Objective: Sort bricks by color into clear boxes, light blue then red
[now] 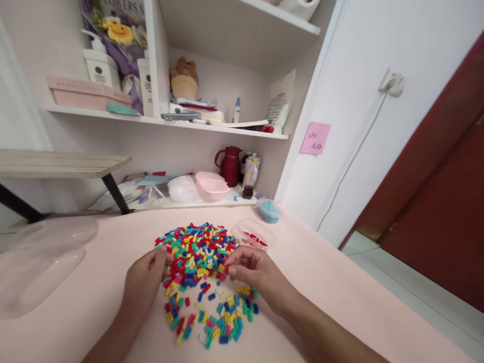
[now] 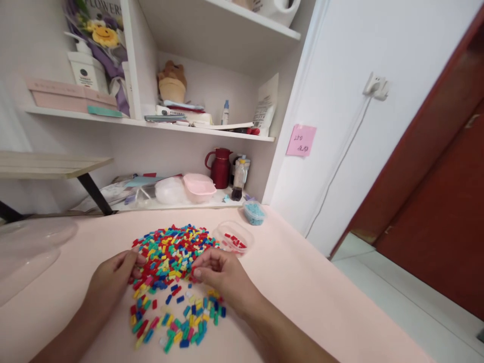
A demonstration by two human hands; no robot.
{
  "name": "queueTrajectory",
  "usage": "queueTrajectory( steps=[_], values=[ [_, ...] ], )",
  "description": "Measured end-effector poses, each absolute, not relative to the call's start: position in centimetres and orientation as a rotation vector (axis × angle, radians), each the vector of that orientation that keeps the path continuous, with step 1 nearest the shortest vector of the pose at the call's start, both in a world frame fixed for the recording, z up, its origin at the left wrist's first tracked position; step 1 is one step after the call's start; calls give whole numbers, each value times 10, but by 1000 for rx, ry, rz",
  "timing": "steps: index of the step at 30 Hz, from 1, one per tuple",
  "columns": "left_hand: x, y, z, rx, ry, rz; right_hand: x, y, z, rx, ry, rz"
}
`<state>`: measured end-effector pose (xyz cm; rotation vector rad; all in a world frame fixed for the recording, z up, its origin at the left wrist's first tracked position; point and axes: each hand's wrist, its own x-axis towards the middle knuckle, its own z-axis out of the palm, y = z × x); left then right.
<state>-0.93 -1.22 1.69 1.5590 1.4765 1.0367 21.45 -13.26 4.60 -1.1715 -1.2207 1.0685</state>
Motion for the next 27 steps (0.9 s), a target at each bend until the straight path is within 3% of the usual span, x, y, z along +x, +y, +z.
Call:
queueTrajectory(
  steps=[6,14,20,27],
  values=[
    [-13,-4,9,1594,1490,1029,238,-132,58,-1116,-1087,978],
    [-15,0,9,1622,1525,1029,283,-128,61,-1454,-1156,201],
    [-12,-4,9,1599,1478,1047,293,-121,43,-1541,-1268,-111],
    [-4,-16,18,1554,1452,1102,242,-139,45,-1288,-1722,66]
  ],
)
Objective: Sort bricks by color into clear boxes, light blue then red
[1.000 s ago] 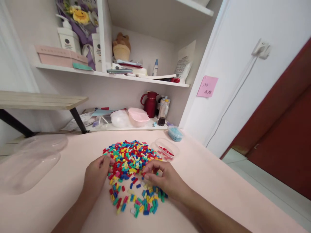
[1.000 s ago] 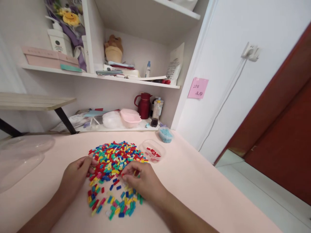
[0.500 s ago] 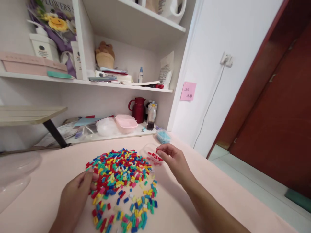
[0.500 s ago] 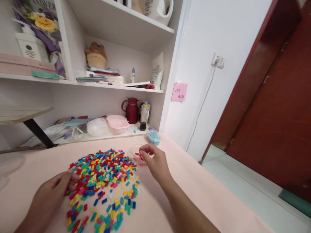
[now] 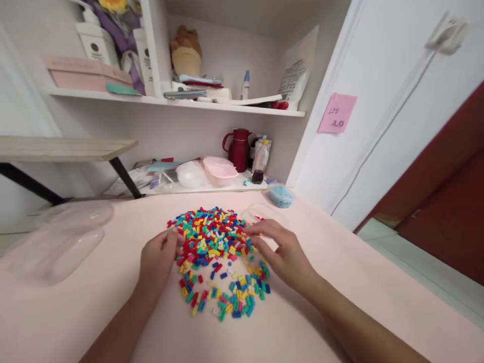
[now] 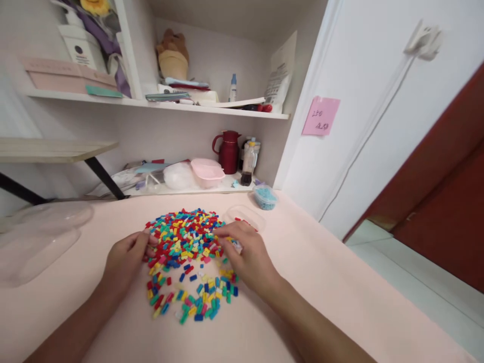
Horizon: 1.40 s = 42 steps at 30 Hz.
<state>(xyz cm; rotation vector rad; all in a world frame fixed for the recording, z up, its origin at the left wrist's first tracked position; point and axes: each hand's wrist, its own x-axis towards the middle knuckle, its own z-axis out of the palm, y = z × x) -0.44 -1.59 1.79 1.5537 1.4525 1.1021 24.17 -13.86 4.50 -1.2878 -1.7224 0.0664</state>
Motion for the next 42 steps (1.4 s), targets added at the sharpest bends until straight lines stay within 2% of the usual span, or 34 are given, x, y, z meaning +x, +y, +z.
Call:
queueTrajectory(
  steps=[6,10,15,22,28,34,42],
  values=[
    [-3,-22,22,1572,1437,1144,186,-163,54,-1095,-2329,261],
    [-3,-23,21,1568,1430,1150,175,-163,42,-1118,-2488,284],
    [-3,-21,18,1578,1432,1126,176,-154,28,-1240,-2496,230],
    [-4,-21,19,1580,1442,1120,186,-151,37,-1349,-2402,306],
    [-5,-20,18,1563,1456,1107,210,-141,34,-1307,-2020,436],
    [-5,-19,18,1556,1465,1090,230,-129,21,-1415,-1828,361],
    [-5,-18,19,1563,1481,1073,217,-128,9,-1456,-2026,171]
  ],
)
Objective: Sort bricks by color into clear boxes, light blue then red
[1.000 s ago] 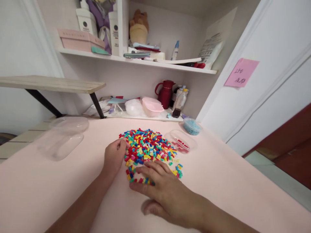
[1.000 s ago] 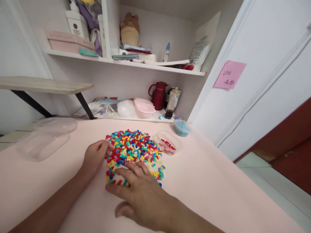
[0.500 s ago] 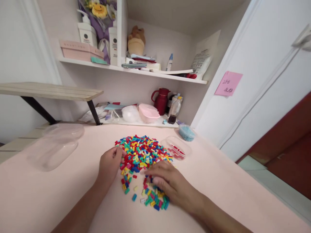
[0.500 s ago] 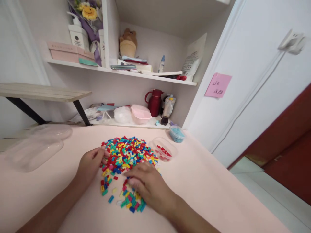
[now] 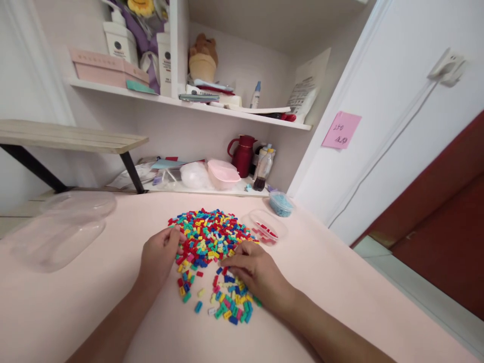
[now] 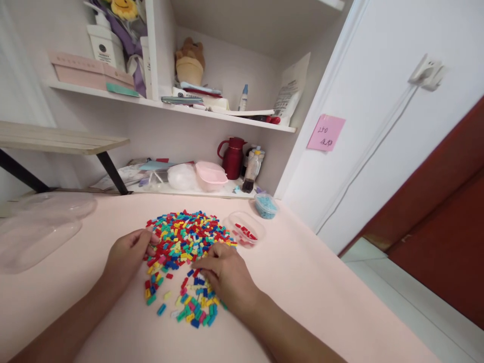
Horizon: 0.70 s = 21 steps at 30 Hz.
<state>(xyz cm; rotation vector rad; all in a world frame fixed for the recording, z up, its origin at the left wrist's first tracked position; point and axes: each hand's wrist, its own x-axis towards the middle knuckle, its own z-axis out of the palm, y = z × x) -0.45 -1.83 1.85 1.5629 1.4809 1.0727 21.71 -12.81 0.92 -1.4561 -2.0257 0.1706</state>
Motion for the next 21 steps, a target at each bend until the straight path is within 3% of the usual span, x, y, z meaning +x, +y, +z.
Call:
queueTrajectory(
  steps=[16,21],
  values=[
    [-6,-15,18,1554,1494,1043,222,-127,22,-1503,-1904,282],
    [-9,-12,17,1579,1556,1020,257,-126,44,-1504,-1634,109]
  ],
)
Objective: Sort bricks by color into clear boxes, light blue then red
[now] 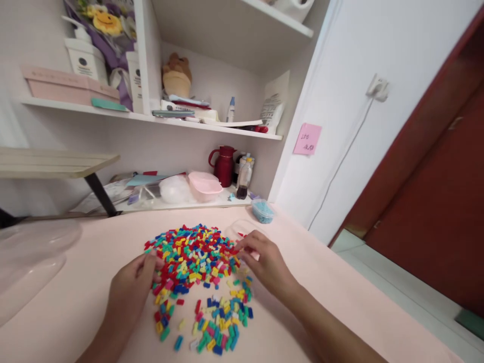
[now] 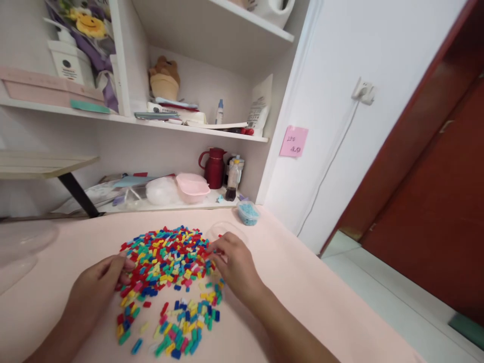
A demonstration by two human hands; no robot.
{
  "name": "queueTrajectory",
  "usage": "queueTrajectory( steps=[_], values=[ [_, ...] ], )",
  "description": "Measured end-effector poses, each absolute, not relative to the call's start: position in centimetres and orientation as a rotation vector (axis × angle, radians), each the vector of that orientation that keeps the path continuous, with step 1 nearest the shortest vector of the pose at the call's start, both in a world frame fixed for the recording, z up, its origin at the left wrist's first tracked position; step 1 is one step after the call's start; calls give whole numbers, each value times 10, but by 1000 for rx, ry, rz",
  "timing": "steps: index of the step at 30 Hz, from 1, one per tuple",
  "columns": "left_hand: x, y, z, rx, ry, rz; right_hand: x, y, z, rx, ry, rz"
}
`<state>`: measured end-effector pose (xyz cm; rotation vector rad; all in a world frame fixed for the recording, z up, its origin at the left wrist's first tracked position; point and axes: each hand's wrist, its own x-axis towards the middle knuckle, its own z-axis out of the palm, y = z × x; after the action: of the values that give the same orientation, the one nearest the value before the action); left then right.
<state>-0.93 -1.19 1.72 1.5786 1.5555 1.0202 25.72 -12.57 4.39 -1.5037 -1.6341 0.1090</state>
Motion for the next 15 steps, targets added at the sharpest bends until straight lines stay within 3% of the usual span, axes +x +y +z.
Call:
queueTrajectory(
  steps=[7,15],
  values=[
    [-12,-4,12,1601,1531,1010,301,-122,50,-1633,-1290,-139],
    [-6,-16,20,1571,1517,1052,254,-129,40,-1375,-1691,102]
  ],
)
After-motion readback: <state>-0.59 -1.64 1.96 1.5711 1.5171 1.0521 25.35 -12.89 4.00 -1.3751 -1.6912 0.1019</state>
